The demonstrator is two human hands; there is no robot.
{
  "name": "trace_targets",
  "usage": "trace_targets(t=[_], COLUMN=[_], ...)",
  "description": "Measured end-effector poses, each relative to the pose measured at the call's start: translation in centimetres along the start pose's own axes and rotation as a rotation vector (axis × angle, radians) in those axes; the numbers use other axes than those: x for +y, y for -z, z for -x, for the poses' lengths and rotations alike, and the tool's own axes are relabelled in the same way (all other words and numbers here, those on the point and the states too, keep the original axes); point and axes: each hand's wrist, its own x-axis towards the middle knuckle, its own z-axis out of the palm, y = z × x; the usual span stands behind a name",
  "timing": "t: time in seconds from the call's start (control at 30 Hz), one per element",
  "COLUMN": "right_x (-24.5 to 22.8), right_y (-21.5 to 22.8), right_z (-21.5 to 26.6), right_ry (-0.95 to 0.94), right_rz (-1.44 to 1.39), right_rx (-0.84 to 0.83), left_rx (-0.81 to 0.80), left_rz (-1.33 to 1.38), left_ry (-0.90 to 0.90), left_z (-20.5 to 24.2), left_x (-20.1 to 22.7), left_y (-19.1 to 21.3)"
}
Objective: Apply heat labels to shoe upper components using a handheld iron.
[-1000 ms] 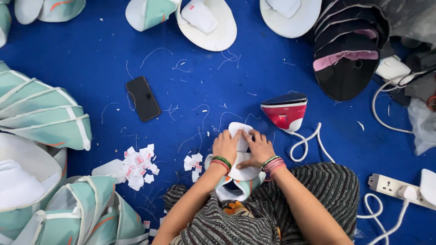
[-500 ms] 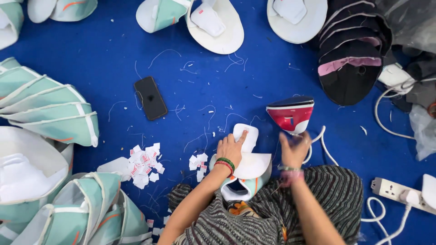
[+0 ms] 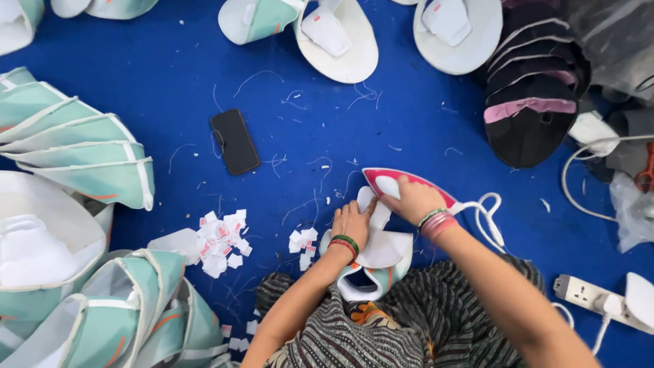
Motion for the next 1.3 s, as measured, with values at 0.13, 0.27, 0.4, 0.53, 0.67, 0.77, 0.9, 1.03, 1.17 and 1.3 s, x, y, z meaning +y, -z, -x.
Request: trace_targets(t=[0.13, 0.27, 0.4, 0.53, 0.67, 0.77, 0.9, 1.03, 1.17, 1.3], right_x=[-1.2, -1.9, -1.4, -1.6, -4.1, -3.4, -2.4, -3.3, -2.8, -3.5], right_y=[-1.8, 0.1, 1.3, -2.2, -0.7, -0.3, -1.0, 0.9, 0.8, 0.7], right_z=[-0.1, 0.0, -0.6, 0.9, -0.1, -0.4, 0.3, -0.7, -2.9, -1.8], right_ry=[-0.01, -0.032, -0.037, 0.075, 0.084, 0.014, 0.136, 0.031, 0.065, 0.087], right_rz=[0.098, 0.117, 0.096, 0.09, 0.116, 0.102, 0.141, 0.142, 0.126, 0.082], right_rx=[-0.04, -0.035, 0.012, 0.028, -0.029, -0.069, -0.069, -0.124, -0.04, -0.026], left_rx=[-0.122, -0.484, -0.351, -0.229, -0.244, -0.259, -0.246, -0.253, -0.345, -0.271], left_rz=[-0.127, -0.146, -0.013, 0.022, 0.054, 0.017, 0.049, 0.019, 0.031, 0.032], left_ry=[-0.059, 0.002, -0.065, -0.141, -0.154, -0.139, -0.151, -0.155, -0.125, -0.134], left_z=[1.7, 7.8, 8.3, 8.0, 7.9, 7.7, 7.8, 7.7, 7.8, 7.8], left_x=[2.3, 6.7, 4.1, 2.8, 2.7, 2.9, 2.1, 2.6, 3.0, 2.7], left_y=[0.7, 8.5, 2.4, -0.6, 0.3, 1.0, 1.1, 0.4, 1.4, 1.2])
